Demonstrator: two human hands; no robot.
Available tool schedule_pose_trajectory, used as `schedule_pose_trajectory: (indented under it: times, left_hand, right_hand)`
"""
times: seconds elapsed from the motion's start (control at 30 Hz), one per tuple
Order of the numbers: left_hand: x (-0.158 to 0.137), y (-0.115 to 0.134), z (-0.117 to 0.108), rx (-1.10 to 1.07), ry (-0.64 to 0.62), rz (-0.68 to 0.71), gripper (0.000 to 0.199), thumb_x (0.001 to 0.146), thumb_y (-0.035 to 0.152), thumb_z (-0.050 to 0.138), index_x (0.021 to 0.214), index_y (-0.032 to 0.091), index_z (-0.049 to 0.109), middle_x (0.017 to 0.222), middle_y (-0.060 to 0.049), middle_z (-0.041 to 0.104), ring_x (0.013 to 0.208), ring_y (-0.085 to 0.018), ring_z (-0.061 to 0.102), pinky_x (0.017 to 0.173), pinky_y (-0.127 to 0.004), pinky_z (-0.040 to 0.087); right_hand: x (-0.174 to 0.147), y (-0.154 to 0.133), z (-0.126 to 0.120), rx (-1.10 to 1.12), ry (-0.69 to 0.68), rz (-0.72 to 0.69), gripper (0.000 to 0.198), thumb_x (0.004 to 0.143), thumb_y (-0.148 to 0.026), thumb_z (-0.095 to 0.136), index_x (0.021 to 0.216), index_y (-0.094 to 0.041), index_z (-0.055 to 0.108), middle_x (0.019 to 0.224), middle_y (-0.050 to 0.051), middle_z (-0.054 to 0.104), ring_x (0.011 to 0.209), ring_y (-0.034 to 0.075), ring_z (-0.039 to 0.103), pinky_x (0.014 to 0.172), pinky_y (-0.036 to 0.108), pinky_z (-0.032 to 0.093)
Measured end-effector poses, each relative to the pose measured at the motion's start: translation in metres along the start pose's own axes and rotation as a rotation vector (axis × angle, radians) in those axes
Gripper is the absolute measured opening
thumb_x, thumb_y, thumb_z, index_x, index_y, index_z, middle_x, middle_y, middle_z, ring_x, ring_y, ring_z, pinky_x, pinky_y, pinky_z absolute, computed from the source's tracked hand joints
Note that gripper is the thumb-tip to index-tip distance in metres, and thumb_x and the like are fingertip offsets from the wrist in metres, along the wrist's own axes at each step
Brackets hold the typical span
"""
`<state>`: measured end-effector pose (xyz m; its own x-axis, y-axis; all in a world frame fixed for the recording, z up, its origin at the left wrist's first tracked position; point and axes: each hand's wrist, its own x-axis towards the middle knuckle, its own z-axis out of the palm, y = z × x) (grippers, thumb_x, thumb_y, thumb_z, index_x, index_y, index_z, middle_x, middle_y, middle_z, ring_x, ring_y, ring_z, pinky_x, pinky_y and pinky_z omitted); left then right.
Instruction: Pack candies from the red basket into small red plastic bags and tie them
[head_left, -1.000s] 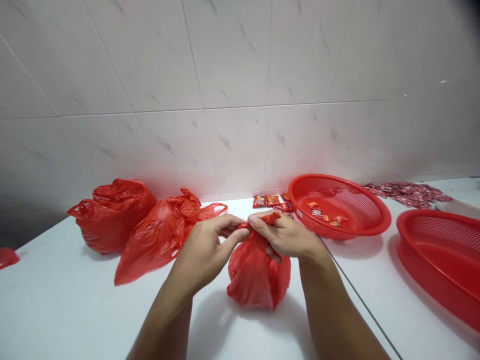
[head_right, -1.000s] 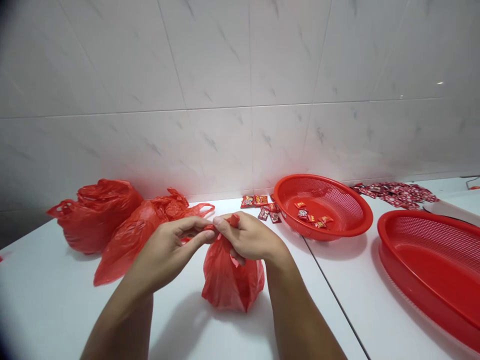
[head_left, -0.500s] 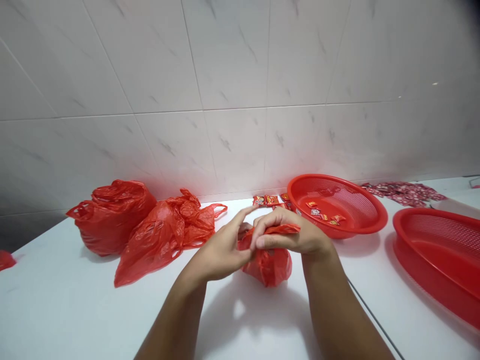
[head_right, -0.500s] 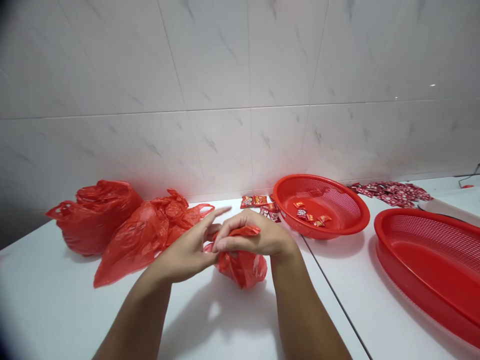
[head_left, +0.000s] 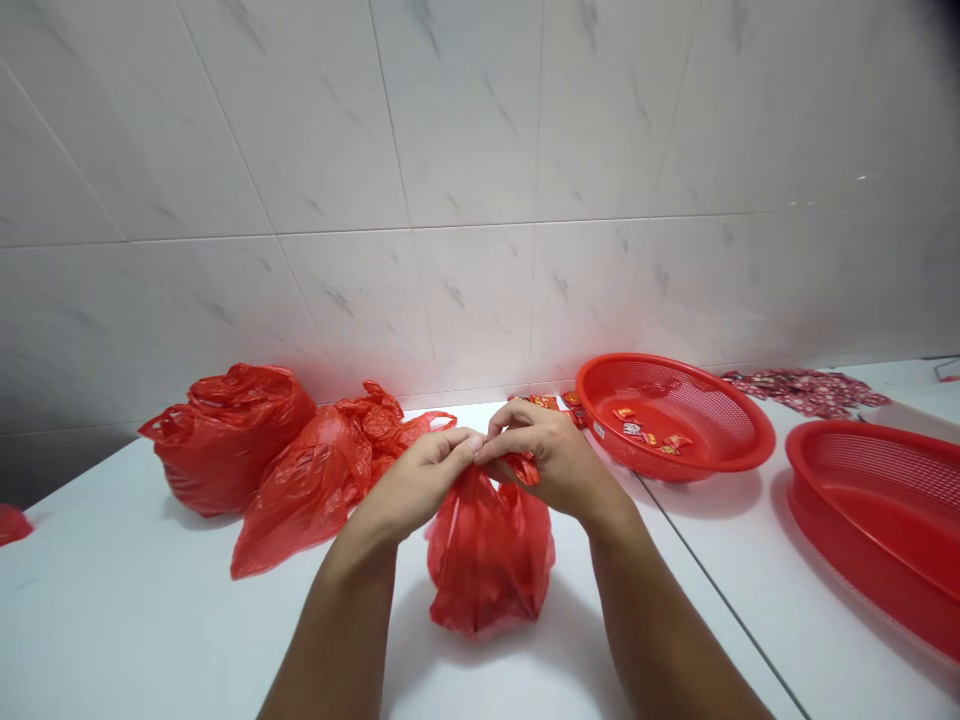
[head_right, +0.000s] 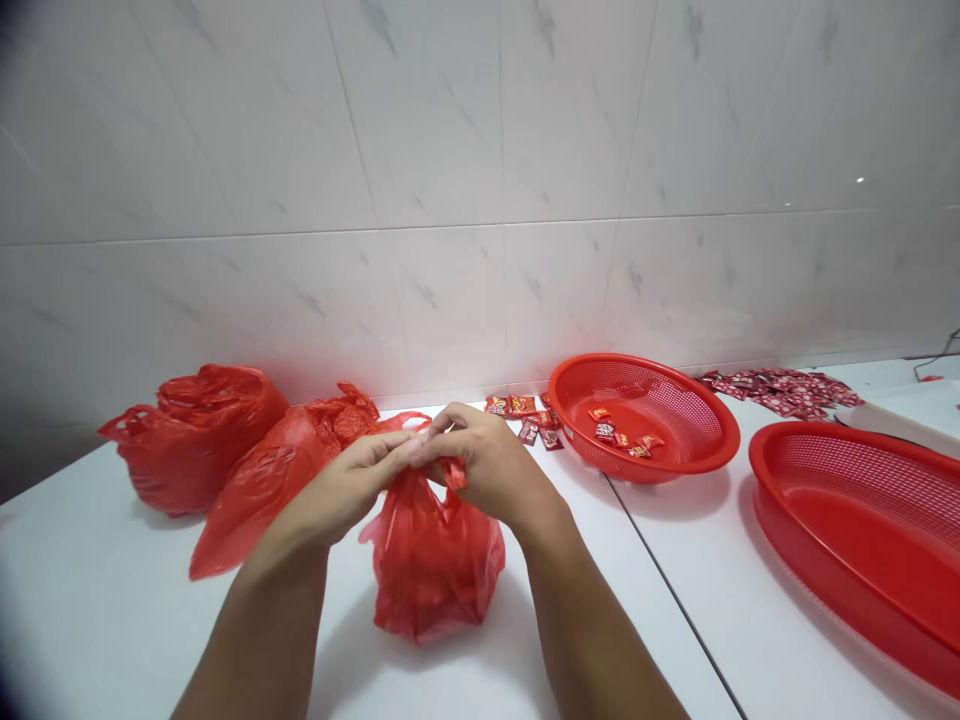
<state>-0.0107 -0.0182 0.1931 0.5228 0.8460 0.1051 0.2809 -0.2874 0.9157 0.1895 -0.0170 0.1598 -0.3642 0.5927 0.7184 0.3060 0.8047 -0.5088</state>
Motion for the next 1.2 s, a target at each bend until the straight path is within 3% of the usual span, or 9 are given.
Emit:
schedule_pose_trajectory:
  times: [0.17, 0.37, 0.5, 0.6, 0.73, 0.9, 1.0, 1.07, 1.2]
  left_hand:
    - [0.001, -0.008, -0.013, 0.267, 0.165, -0.087, 0.040, 0.093, 0.055, 0.062, 0.075, 0.021, 0.071, 0.077, -0.003, 0.073, 0.072, -0.019, 0.066, 0.064, -0.028, 0.049]
    - [0.003, -0.043, -0.045, 0.657, 0.258, -0.470, 0.028, 0.081, 0.033, 0.064, 0.056, 0.020, 0.067, 0.070, -0.007, 0.076, 0.065, -0.023, 0.068, 0.056, -0.030, 0.041]
    - [-0.001, -0.058, -0.070, 0.656, 0.211, -0.585, 0.024, 0.074, 0.028, 0.067, 0.051, 0.021, 0.062, 0.070, -0.008, 0.077, 0.068, -0.025, 0.068, 0.057, -0.030, 0.041]
    - [-0.007, -0.045, -0.067, 0.609, 0.299, -0.446, 0.025, 0.082, 0.037, 0.065, 0.064, 0.021, 0.064, 0.078, -0.007, 0.078, 0.070, -0.023, 0.069, 0.056, -0.029, 0.041]
    - [-0.011, -0.013, -0.037, 0.409, 0.285, -0.125, 0.036, 0.098, 0.051, 0.056, 0.080, 0.021, 0.068, 0.084, -0.005, 0.076, 0.075, -0.020, 0.067, 0.062, -0.028, 0.047]
    - [-0.009, 0.002, -0.005, 0.229, 0.245, 0.157, 0.028, 0.101, 0.047, 0.058, 0.099, 0.021, 0.069, 0.092, -0.005, 0.072, 0.088, -0.019, 0.069, 0.081, -0.032, 0.055]
    - [-0.010, 0.001, 0.001, 0.228, 0.239, 0.154, 0.061, 0.088, 0.046, 0.077, 0.142, 0.027, 0.056, 0.121, -0.010, 0.070, 0.111, -0.026, 0.069, 0.092, -0.039, 0.057]
    - [-0.013, 0.001, 0.003, 0.253, 0.164, 0.100, 0.087, 0.074, 0.043, 0.089, 0.150, 0.030, 0.049, 0.135, -0.013, 0.066, 0.123, -0.031, 0.066, 0.096, -0.041, 0.057]
    - [-0.020, 0.004, 0.007, 0.273, -0.072, -0.033, 0.039, 0.075, 0.040, 0.087, 0.109, 0.027, 0.073, 0.103, -0.004, 0.076, 0.092, -0.025, 0.074, 0.076, -0.032, 0.059]
  right_hand:
    - [0.001, 0.010, -0.001, 0.031, -0.076, 0.142, 0.017, 0.101, -0.031, 0.067, 0.100, -0.028, 0.083, 0.096, 0.003, 0.077, 0.086, 0.018, 0.068, 0.078, 0.029, 0.050]
    - [-0.014, 0.044, -0.019, -0.186, -0.452, 0.833, 0.041, 0.096, -0.048, 0.066, 0.069, -0.020, 0.079, 0.071, 0.005, 0.074, 0.065, 0.018, 0.062, 0.063, 0.030, 0.043]
    - [-0.024, 0.064, -0.035, -0.173, -0.534, 0.996, 0.039, 0.091, -0.044, 0.070, 0.062, -0.019, 0.075, 0.077, 0.008, 0.077, 0.072, 0.019, 0.066, 0.063, 0.029, 0.046]
    - [-0.022, 0.058, -0.038, -0.101, -0.441, 0.883, 0.041, 0.093, -0.049, 0.068, 0.067, -0.019, 0.074, 0.084, 0.009, 0.077, 0.073, 0.019, 0.067, 0.058, 0.027, 0.047]
    - [-0.011, 0.029, -0.021, 0.314, -0.410, 0.547, 0.049, 0.103, -0.059, 0.055, 0.076, -0.021, 0.070, 0.098, 0.010, 0.077, 0.109, 0.026, 0.068, 0.063, 0.027, 0.054]
    - [0.002, 0.007, 0.010, 0.646, -0.465, 0.425, 0.054, 0.100, -0.069, 0.055, 0.080, -0.019, 0.061, 0.082, 0.002, 0.067, 0.085, 0.019, 0.072, 0.076, 0.030, 0.058]
    - [0.004, 0.005, 0.011, 0.707, -0.347, 0.383, 0.055, 0.100, -0.069, 0.056, 0.078, -0.018, 0.059, 0.076, 0.001, 0.063, 0.076, 0.017, 0.069, 0.074, 0.030, 0.057]
    - [0.003, 0.001, 0.004, 0.720, -0.296, 0.340, 0.055, 0.101, -0.068, 0.056, 0.077, -0.018, 0.059, 0.074, 0.001, 0.064, 0.071, 0.016, 0.066, 0.070, 0.029, 0.055]
    - [-0.001, -0.016, -0.011, 0.642, -0.350, 0.271, 0.055, 0.104, -0.062, 0.054, 0.073, -0.018, 0.061, 0.071, 0.002, 0.064, 0.069, 0.015, 0.061, 0.070, 0.028, 0.052]
